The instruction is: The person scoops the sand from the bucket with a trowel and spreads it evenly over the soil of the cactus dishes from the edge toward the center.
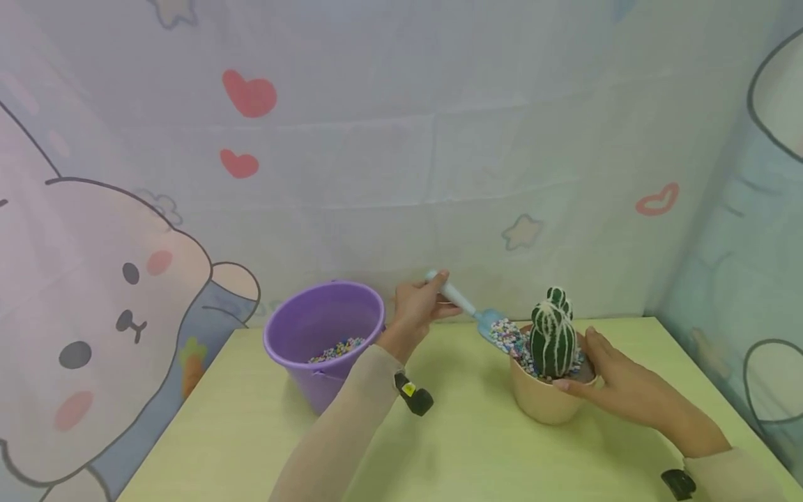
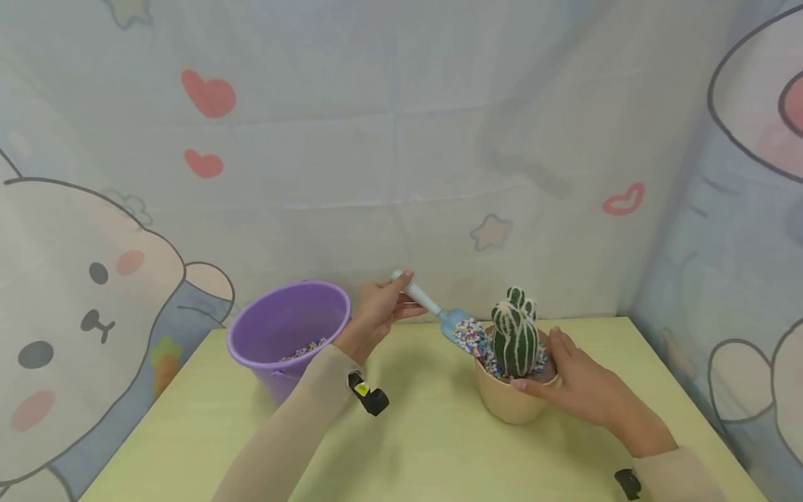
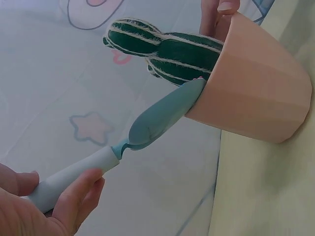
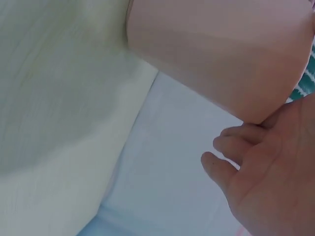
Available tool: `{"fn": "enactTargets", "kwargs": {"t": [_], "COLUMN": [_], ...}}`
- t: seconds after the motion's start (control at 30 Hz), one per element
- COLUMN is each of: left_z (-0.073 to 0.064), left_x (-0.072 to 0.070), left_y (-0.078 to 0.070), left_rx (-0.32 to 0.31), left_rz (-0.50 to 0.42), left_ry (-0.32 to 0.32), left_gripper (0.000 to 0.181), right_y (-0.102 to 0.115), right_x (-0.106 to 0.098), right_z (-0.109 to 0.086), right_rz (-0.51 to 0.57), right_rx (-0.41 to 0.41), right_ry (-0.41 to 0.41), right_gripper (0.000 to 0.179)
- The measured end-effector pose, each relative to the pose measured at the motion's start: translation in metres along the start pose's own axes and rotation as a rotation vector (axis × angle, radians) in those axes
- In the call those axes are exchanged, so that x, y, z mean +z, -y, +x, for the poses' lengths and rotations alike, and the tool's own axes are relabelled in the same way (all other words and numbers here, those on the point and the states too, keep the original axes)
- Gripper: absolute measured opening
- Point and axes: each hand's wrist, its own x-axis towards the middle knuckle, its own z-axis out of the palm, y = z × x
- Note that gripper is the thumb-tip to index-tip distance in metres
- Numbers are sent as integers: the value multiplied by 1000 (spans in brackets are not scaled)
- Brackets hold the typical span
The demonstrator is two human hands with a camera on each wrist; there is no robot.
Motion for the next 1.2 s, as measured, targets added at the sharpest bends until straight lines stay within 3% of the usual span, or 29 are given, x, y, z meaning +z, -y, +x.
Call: {"fn": "enactTargets", "kwargs": {"t": [0.17,0.57,0.97,1.07,1.2], "left_z": [-3,-10,-28,-32,-36], "left_x": [0,5,16,18,16], "left_y": [-3,-14,-28,-29,-31], "left_rx": [24,119,361,427,457], "left_rz": [30,140,375,477,541], "left_ry": [10,-38,-26,-47,-72], "left_gripper": [41,37,33,32,31], "right_y": [6,8,9,8,6], "right_x": [2,-2,-2,-2,0], "right_z": [-3,-2,1,1,2], "right_rz": [-63,-13,35,35,35], "right_rx": [33,49,54,55,53], "right_ry": [21,64,76,77,80], "right_gripper": [109,116,114,113,114]}}
